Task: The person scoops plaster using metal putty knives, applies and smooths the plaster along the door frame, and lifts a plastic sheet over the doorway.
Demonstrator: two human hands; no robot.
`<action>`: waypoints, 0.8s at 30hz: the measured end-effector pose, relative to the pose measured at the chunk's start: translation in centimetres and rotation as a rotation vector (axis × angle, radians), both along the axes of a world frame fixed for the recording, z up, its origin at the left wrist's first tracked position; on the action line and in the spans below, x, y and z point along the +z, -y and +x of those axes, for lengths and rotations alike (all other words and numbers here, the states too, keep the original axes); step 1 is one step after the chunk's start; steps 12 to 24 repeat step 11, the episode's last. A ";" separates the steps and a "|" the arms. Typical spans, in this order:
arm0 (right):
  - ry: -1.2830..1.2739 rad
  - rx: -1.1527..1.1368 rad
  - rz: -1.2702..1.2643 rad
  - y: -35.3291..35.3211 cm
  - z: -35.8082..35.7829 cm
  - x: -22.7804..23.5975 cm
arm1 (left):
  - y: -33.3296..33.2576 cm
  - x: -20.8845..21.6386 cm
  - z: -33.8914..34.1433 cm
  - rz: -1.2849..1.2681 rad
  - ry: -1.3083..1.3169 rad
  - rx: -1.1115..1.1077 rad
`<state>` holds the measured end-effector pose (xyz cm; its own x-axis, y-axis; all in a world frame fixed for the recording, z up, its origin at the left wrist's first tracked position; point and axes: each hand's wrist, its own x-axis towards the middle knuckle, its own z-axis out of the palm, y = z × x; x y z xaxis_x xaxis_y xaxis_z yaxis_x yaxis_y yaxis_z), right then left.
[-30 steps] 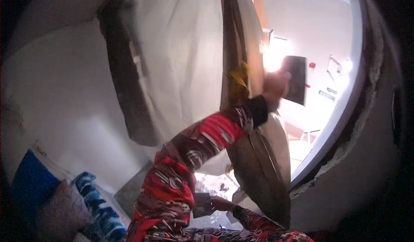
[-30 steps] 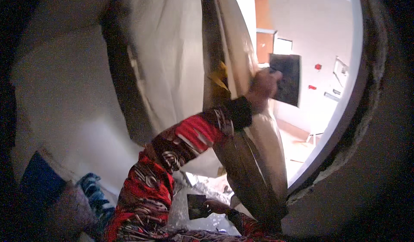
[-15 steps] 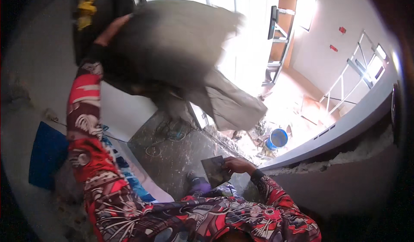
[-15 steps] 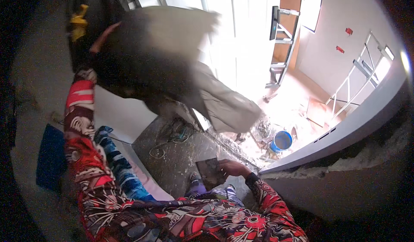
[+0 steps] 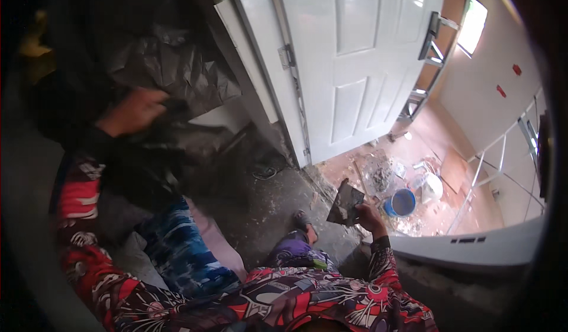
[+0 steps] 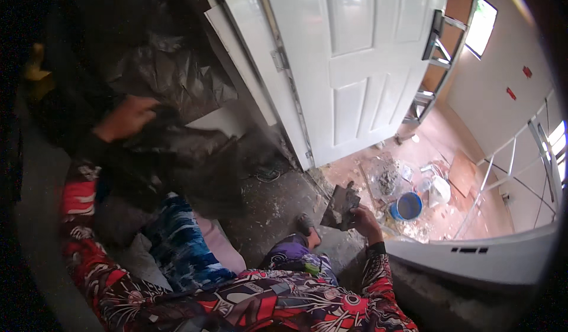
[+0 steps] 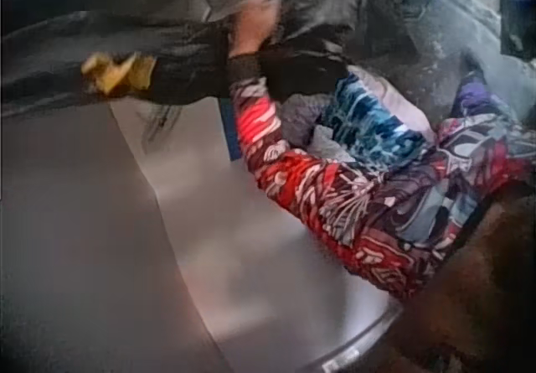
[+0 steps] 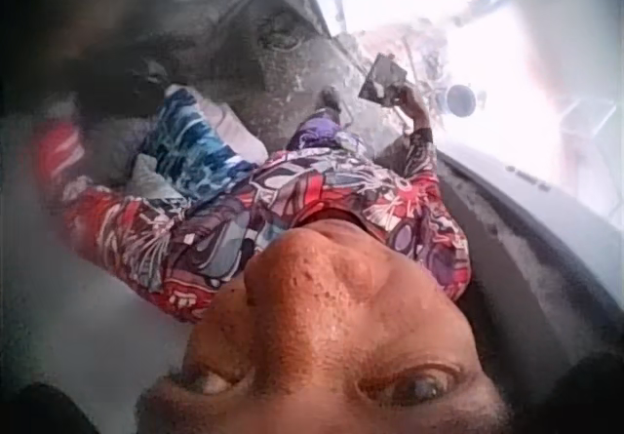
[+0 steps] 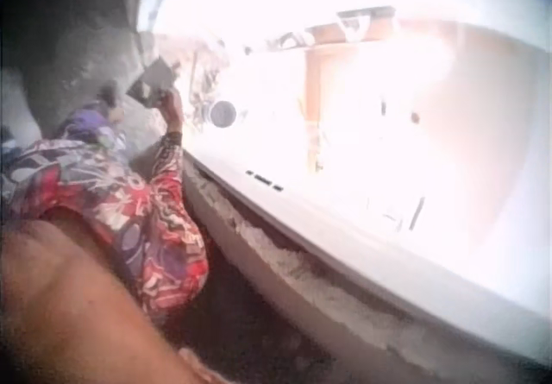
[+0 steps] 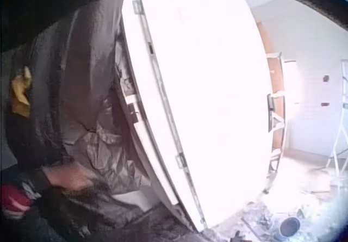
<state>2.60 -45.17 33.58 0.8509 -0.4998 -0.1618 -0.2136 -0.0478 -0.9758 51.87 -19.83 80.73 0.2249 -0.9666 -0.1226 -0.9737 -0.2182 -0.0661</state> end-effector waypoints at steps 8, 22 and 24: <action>0.181 -0.167 0.720 8.5 7.2 0.0 | 3.8 -15.5 5.4 -0.203 -0.668 0.330; 0.144 -0.123 0.486 10.7 6.7 -1.8 | 2.5 -17.6 9.1 -0.330 -0.633 0.288; 0.144 -0.123 0.486 10.7 6.7 -1.8 | 2.5 -17.6 9.1 -0.330 -0.633 0.288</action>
